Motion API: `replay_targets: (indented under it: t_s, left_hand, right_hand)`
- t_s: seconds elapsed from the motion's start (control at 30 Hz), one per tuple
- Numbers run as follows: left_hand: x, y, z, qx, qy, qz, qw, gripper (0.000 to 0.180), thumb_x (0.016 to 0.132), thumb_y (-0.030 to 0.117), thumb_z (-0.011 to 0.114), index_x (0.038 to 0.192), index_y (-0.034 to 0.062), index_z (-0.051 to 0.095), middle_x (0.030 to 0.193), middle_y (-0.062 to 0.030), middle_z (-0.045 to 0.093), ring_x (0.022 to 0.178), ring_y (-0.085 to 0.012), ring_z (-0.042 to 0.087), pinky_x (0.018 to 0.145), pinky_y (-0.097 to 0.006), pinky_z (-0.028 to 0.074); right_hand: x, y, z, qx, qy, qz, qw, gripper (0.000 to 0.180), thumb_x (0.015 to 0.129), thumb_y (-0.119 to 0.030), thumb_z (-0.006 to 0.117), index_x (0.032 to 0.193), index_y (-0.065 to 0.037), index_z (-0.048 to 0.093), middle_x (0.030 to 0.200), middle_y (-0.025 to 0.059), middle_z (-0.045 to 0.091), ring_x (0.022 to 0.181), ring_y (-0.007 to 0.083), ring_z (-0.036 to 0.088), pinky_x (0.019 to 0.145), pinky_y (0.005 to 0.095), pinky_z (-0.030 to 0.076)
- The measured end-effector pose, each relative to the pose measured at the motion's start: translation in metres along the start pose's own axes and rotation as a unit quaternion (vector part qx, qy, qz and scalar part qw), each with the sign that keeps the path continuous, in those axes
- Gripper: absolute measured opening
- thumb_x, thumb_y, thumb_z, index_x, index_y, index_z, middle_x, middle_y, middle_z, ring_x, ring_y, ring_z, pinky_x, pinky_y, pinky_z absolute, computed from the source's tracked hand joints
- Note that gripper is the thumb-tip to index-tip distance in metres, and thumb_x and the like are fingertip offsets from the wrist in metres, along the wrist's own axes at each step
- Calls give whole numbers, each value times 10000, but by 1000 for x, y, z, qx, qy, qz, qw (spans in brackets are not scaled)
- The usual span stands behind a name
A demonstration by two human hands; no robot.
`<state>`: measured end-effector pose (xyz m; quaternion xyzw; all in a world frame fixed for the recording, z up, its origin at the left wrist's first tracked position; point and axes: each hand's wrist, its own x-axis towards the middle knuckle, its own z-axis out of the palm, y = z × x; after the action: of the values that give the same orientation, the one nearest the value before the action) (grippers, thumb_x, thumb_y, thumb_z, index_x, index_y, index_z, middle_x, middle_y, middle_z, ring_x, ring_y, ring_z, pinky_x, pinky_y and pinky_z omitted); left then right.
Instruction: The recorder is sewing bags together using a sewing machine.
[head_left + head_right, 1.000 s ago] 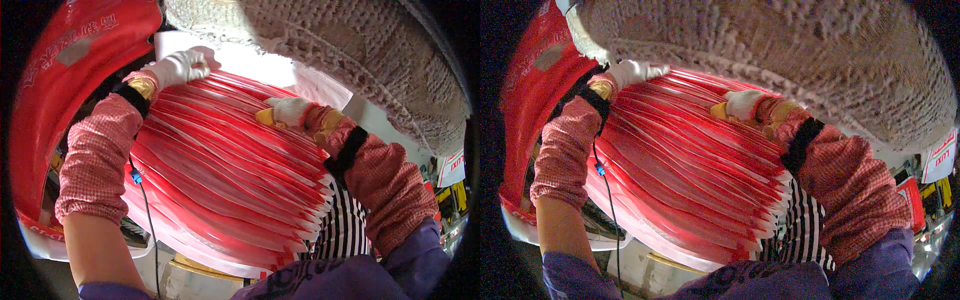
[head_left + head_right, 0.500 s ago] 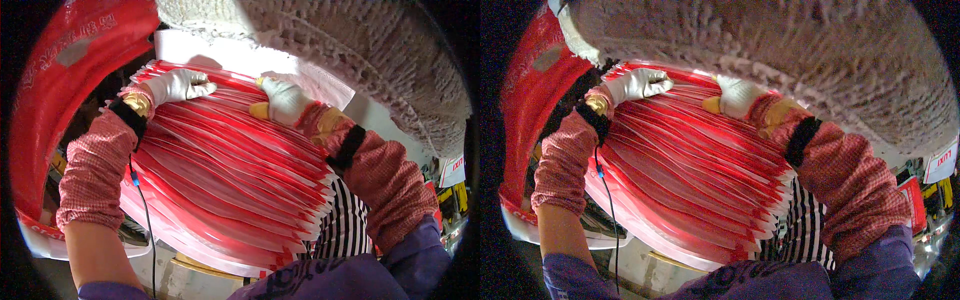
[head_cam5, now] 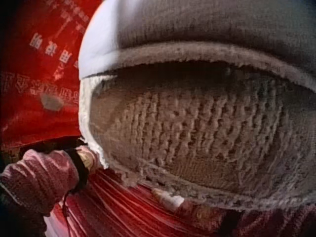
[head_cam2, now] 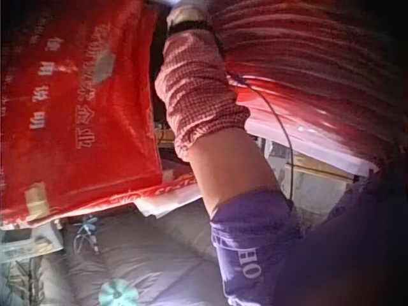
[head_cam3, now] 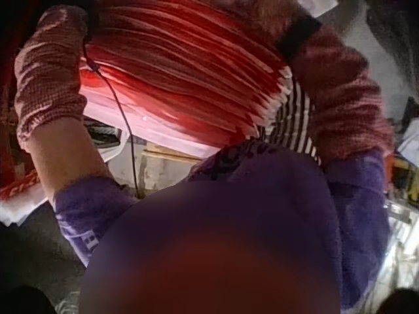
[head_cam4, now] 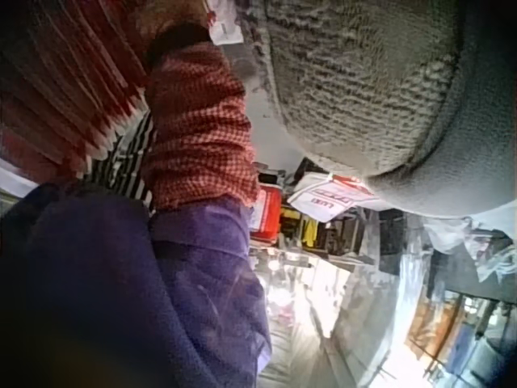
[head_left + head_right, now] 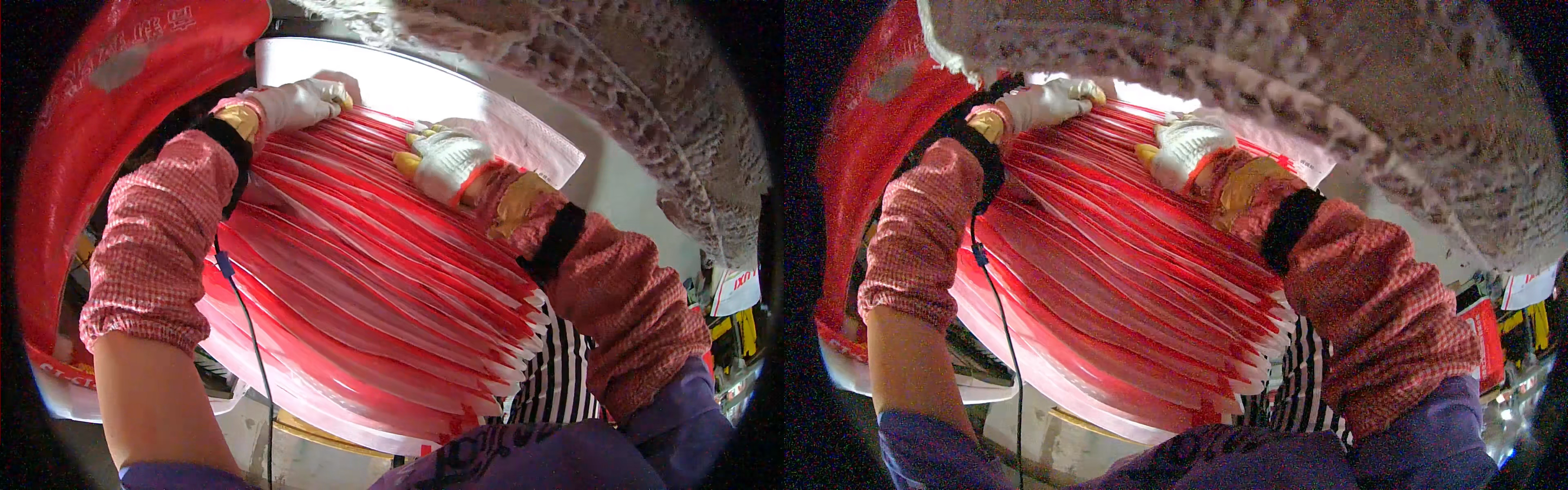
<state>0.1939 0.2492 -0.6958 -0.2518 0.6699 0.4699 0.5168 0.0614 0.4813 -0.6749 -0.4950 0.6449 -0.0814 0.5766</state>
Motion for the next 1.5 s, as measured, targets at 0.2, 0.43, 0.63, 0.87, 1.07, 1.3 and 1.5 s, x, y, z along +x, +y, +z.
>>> replay_targets:
  t_s: [0.2, 0.43, 0.63, 0.87, 1.07, 1.3, 1.5]
  left_hand:
    - [6, -6, 4, 118, 35, 27, 992, 283, 889, 102, 543, 1171, 102, 572, 1139, -111, 620, 1061, -257, 573, 959, -331, 414]
    - [4, 8, 7, 199, 45, 43, 978, 297, 900, 219, 523, 1176, 124, 575, 1128, -147, 612, 1057, -302, 574, 929, -363, 432]
    - [6, 12, 7, 113, 18, 70, 991, 289, 931, 278, 505, 1161, 120, 582, 1123, -137, 621, 1046, -302, 580, 924, -370, 432]
    - [-29, 30, -7, 148, 78, 33, 985, 299, 897, 276, 574, 1149, 116, 603, 1019, -105, 664, 933, -206, 624, 848, -335, 468]
    - [-184, 98, -61, 285, 236, 46, 928, 269, 912, 270, 509, 1004, 25, 569, 813, -195, 615, 760, -359, 607, 691, -417, 486]
    - [-359, 72, 60, 290, 475, 22, 830, 391, 798, 383, 670, 1031, 78, 595, 982, -122, 633, 888, -312, 600, 782, -438, 470]
    - [-423, 61, 175, 20, 312, -22, 950, 280, 841, 366, 602, 1001, 142, 554, 1035, -76, 625, 918, -248, 593, 809, -399, 473]
  right_hand:
    - [-2, -12, -17, -8, -37, 8, 999, 576, 886, -465, 418, 1093, 43, 594, 1066, 249, 609, 1004, 355, 593, 874, 407, 467]
    - [4, -4, -18, 38, -32, 12, 999, 553, 922, -449, 452, 1228, 6, 520, 1177, 210, 583, 1105, 338, 550, 950, 368, 422]
    - [44, 53, 7, 511, -111, 99, 847, 551, 878, -387, 628, 1271, -19, 509, 1183, 96, 590, 1106, 150, 506, 972, 278, 383]
    - [21, 93, 15, 385, -75, -161, 906, 458, 886, -332, 619, 1235, -45, 547, 1041, 48, 621, 970, 111, 555, 866, 281, 453]
    - [14, 126, 13, 337, -133, -131, 923, 411, 892, -306, 598, 1221, -64, 556, 1030, 58, 627, 944, 125, 566, 849, 287, 463]
    - [161, 16, 0, 228, -179, -75, 954, 360, 898, -276, 573, 1204, -86, 567, 1018, 71, 633, 914, 141, 579, 828, 295, 475]
    - [199, -58, 30, 147, -216, -52, 964, 321, 904, -250, 551, 1190, -105, 577, 1007, 81, 638, 888, 155, 590, 811, 302, 486]
